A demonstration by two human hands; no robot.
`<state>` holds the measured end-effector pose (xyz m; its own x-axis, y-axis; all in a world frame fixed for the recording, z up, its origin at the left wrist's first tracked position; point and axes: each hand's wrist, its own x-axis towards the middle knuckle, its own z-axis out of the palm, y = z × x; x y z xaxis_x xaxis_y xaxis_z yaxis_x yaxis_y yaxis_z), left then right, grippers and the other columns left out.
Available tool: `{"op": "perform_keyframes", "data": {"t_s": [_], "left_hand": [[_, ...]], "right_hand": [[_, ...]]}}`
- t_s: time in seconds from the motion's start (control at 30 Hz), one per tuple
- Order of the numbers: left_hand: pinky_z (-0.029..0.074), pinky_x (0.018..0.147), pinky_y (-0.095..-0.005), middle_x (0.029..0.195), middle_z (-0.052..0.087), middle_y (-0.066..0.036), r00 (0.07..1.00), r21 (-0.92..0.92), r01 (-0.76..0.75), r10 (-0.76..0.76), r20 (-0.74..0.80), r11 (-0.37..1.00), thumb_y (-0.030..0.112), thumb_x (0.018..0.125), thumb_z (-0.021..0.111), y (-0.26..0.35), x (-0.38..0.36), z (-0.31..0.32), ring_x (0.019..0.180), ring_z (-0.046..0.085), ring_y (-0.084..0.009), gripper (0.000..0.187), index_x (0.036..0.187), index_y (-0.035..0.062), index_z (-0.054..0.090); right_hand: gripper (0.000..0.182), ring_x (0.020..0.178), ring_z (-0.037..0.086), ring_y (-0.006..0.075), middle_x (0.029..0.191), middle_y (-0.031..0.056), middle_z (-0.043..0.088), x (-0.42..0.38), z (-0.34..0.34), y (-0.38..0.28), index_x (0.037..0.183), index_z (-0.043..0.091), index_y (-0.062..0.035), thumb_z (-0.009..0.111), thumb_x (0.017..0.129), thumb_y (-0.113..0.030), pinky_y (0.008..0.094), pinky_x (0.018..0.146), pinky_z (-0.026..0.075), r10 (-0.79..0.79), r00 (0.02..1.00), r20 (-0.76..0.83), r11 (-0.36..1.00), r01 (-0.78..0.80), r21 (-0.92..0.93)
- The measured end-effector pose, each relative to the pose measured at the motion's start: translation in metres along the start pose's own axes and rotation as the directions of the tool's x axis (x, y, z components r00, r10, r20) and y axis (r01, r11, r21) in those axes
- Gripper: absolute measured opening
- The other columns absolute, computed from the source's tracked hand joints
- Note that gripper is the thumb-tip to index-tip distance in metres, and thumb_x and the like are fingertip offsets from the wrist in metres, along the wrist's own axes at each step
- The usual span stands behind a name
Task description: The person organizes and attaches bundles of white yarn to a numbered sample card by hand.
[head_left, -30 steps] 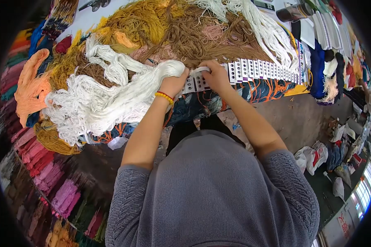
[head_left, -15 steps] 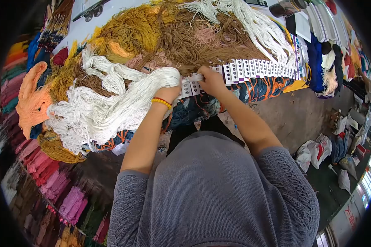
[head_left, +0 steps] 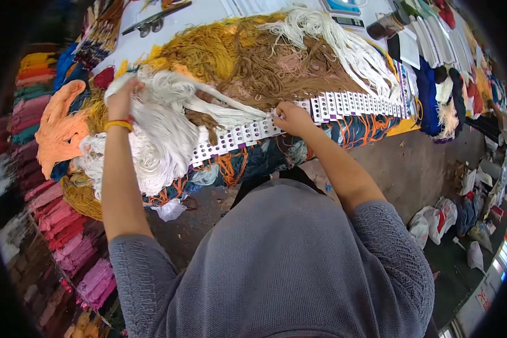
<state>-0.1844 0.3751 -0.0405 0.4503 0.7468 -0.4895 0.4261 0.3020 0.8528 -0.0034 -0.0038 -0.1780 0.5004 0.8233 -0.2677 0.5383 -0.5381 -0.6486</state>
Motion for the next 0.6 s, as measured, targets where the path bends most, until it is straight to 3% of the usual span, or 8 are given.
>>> {"op": "perform_keyframes", "data": {"t_s": [0.07, 0.1, 0.17, 0.23, 0.37, 0.43, 0.53, 0.6], "left_hand": [[0.042, 0.065, -0.0231, 0.086, 0.062, -0.006, 1.000, 0.132, -0.017, 0.018, -0.014, 0.991, 0.026, 0.079, 0.052, 0.029, -0.031, 0.001, 0.068, 0.052, -0.0123, 0.028, 0.092, 0.0034, 0.063], [0.038, 0.059, -0.0198, 0.091, 0.061, -0.007, 0.972, 0.084, -0.220, 0.212, 0.099, 0.972, 0.027, 0.082, 0.051, 0.027, -0.054, 0.018, 0.063, 0.047, -0.0084, 0.031, 0.098, 0.0018, 0.059], [0.031, 0.048, -0.0181, 0.094, 0.060, -0.007, 0.931, -0.223, -0.081, 0.153, 0.331, 0.972, 0.027, 0.085, 0.048, 0.024, -0.104, 0.048, 0.052, 0.034, -0.0044, 0.036, 0.110, 0.0021, 0.051], [0.030, 0.046, -0.0177, 0.108, 0.053, -0.011, 0.666, -0.570, 0.254, 0.286, 0.689, 0.782, 0.028, 0.087, 0.043, 0.003, -0.120, 0.067, 0.050, 0.035, -0.0051, 0.040, 0.120, 0.0053, 0.041], [0.036, 0.053, -0.0208, 0.119, 0.044, -0.013, 0.567, -0.654, 0.419, 0.382, 0.730, 0.630, 0.026, 0.088, 0.041, -0.019, -0.144, 0.095, 0.059, 0.040, -0.0082, 0.041, 0.123, 0.0063, 0.039], [0.036, 0.055, -0.0203, 0.120, 0.043, -0.014, 0.557, -0.681, 0.370, 0.436, 0.707, 0.632, 0.025, 0.087, 0.043, -0.024, -0.148, 0.096, 0.061, 0.040, -0.0092, 0.040, 0.123, 0.0060, 0.040], [0.036, 0.055, -0.0211, 0.092, 0.055, -0.006, 0.487, -0.542, 0.291, 0.366, 0.793, 0.788, 0.029, 0.084, 0.048, -0.020, -0.152, 0.088, 0.060, 0.039, -0.0083, 0.043, 0.119, 0.0035, 0.043], [0.037, 0.060, -0.0203, 0.083, 0.055, -0.002, 0.662, -0.454, -0.084, 0.391, 0.640, 0.887, 0.022, 0.080, 0.056, -0.020, -0.160, 0.083, 0.065, 0.044, -0.0077, 0.032, 0.105, 0.0017, 0.055]], "right_hand": [[0.023, 0.069, 0.056, 0.0262, 0.075, 0.0092, 0.056, 0.001, -0.009, -0.010, 0.085, 0.052, -0.0090, 0.058, 0.072, -0.028, 0.0357, 0.060, 0.044, 0.118, 0.992, 0.052, 0.987, -0.123, 0.106], [0.021, 0.067, 0.056, 0.0262, 0.072, 0.0092, 0.056, 0.000, -0.012, -0.019, 0.084, 0.053, -0.0085, 0.058, 0.073, -0.026, 0.0346, 0.059, 0.045, 0.101, 0.995, -0.009, 0.981, -0.098, 0.166], [0.015, 0.060, 0.056, 0.0217, 0.069, 0.0076, 0.057, -0.003, -0.022, -0.051, 0.083, 0.054, -0.0061, 0.056, 0.076, -0.020, 0.0309, 0.055, 0.045, 0.006, 0.980, -0.197, 0.960, 0.050, 0.276], [0.015, 0.059, 0.054, 0.0133, 0.069, 0.0049, 0.057, -0.010, -0.036, -0.097, 0.085, 0.054, -0.0045, 0.056, 0.078, -0.017, 0.0263, 0.054, 0.044, 0.009, 0.973, -0.230, 0.837, 0.119, 0.534], [0.011, 0.059, 0.045, 0.0027, 0.070, -0.0019, 0.050, -0.032, -0.046, -0.167, 0.085, 0.052, -0.0027, 0.057, 0.077, -0.010, 0.0177, 0.052, 0.039, -0.068, 0.973, -0.220, 0.587, 0.217, 0.780], [0.010, 0.059, 0.044, 0.0021, 0.070, -0.0022, 0.049, -0.039, -0.044, -0.182, 0.085, 0.052, -0.0024, 0.056, 0.078, -0.008, 0.0171, 0.052, 0.038, -0.068, 0.974, -0.215, 0.511, 0.219, 0.831], [0.007, 0.058, 0.042, 0.0007, 0.068, -0.0033, 0.047, -0.047, -0.041, -0.196, 0.084, 0.050, -0.0017, 0.053, 0.079, -0.006, 0.0156, 0.049, 0.035, -0.067, 0.971, -0.231, 0.415, 0.238, 0.878], [0.007, 0.061, 0.041, 0.0003, 0.072, -0.0045, 0.046, -0.049, -0.037, -0.197, 0.085, 0.049, -0.0023, 0.053, 0.080, -0.004, 0.0140, 0.053, 0.034, -0.079, 0.977, -0.199, 0.491, 0.212, 0.845]]}}
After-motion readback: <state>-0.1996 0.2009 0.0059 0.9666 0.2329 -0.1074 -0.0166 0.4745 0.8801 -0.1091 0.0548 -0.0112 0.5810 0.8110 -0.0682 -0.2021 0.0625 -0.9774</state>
